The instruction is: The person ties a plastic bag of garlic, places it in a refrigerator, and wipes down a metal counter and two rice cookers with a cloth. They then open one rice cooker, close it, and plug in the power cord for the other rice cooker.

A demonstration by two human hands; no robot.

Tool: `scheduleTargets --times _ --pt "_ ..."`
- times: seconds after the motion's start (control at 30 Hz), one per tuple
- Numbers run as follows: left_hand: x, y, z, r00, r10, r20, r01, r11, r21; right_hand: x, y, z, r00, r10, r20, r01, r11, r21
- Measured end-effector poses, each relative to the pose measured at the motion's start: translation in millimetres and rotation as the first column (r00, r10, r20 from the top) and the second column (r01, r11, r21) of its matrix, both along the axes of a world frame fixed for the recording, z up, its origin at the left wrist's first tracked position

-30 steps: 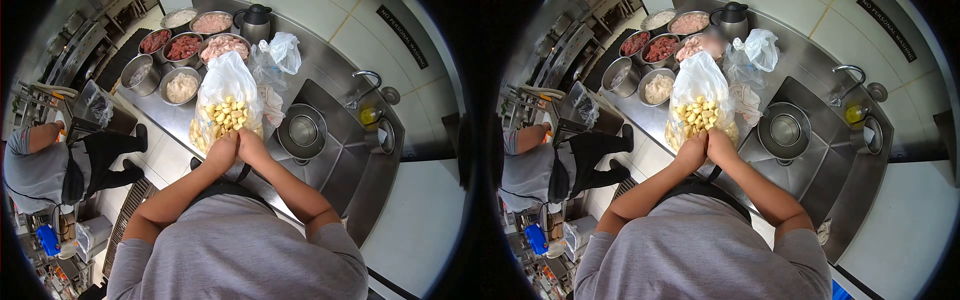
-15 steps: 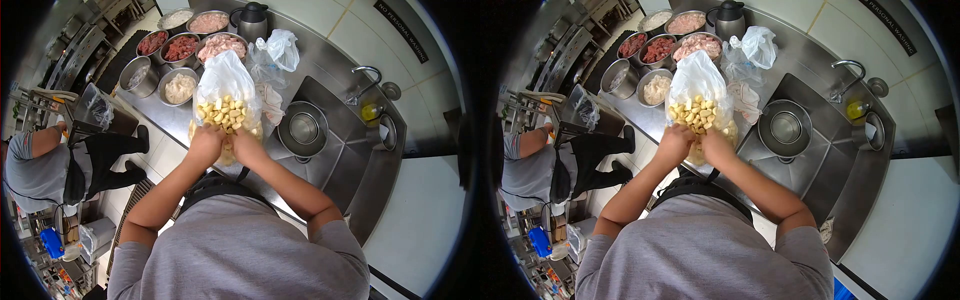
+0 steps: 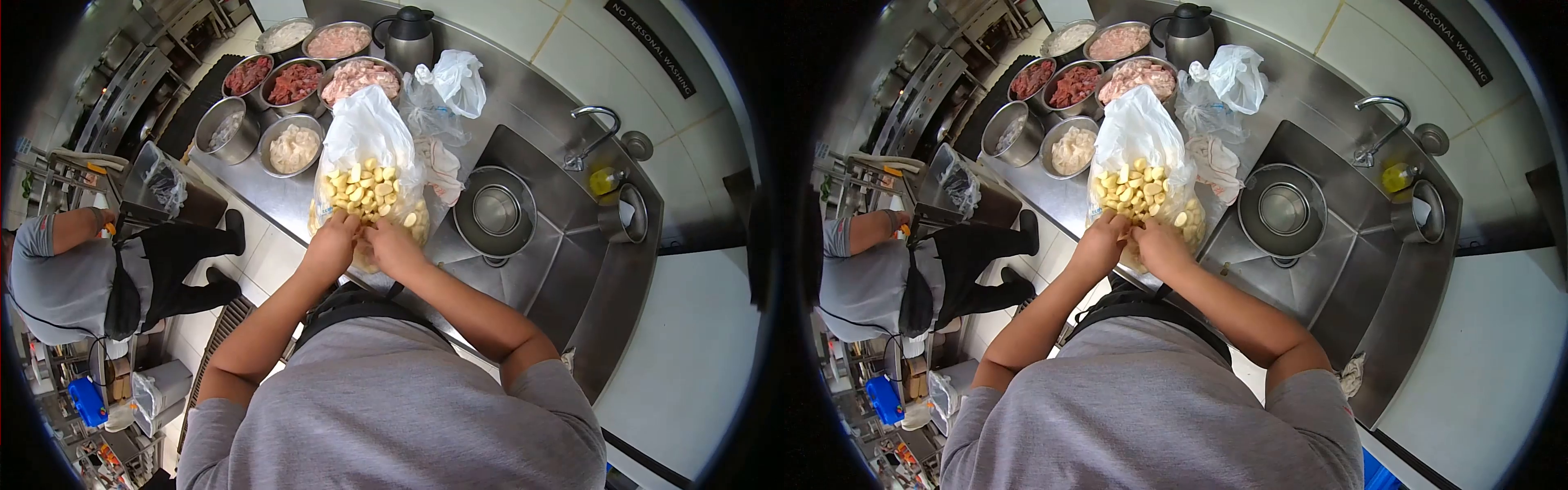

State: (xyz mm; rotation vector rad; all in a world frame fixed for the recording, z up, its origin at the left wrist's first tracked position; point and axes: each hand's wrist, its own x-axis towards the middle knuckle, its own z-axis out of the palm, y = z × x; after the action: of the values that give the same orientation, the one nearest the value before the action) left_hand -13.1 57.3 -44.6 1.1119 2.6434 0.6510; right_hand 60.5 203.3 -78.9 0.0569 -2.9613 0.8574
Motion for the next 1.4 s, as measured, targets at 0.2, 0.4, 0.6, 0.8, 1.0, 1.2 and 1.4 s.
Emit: scheduleTargets --times 0.2,0.4,0.6,0.8,1.0,1.2,1.4 --pt "3.3 -10.1 10.8 0.995 -0.056 -0.077 0.062 0.995 0.078 -15.1 36.9 12.2 0.959 -0.1 0.264 0.228 0.826 -0.516" --pt "4.3 -10.2 19.8 0.991 -0.119 -0.058 0.108 0.98 -0.167 -52.5 38.8 61.2 0.962 -0.139 -0.237 -0.017 0.832 -0.554" --pt "-3.8 -9.6 35.5 0.98 -0.093 -0.177 0.065 0.986 -0.156 -25.8 39.7 74.2 0.953 0.152 0.262 -0.09 0.968 -0.236" --pt "-9.6 -7.2 15.7 0.985 -0.069 -0.159 0.044 0.987 -0.155 2.9 24.2 12.0 0.995 0.095 0.009 -0.093 0.988 -0.125" --pt "-0.7 -5.0 30.8 0.981 -0.146 -0.13 0.108 0.959 -0.263 -20.7 39.2 67.9 0.95 -0.118 -0.29 0.003 0.93 -0.366" --pt "3.9 -11.5 78.9 0.981 -0.166 -0.104 0.152 0.979 -0.132 -15.9 91.0 107.3 0.962 0.04 0.271 -0.067 0.994 0.089" --pt "-90.4 27.5 47.8 0.954 0.234 -0.188 -0.134 0.893 0.431 -141.8 110.9 56.4 0.654 -0.388 -0.649 0.448 0.891 -0.081"
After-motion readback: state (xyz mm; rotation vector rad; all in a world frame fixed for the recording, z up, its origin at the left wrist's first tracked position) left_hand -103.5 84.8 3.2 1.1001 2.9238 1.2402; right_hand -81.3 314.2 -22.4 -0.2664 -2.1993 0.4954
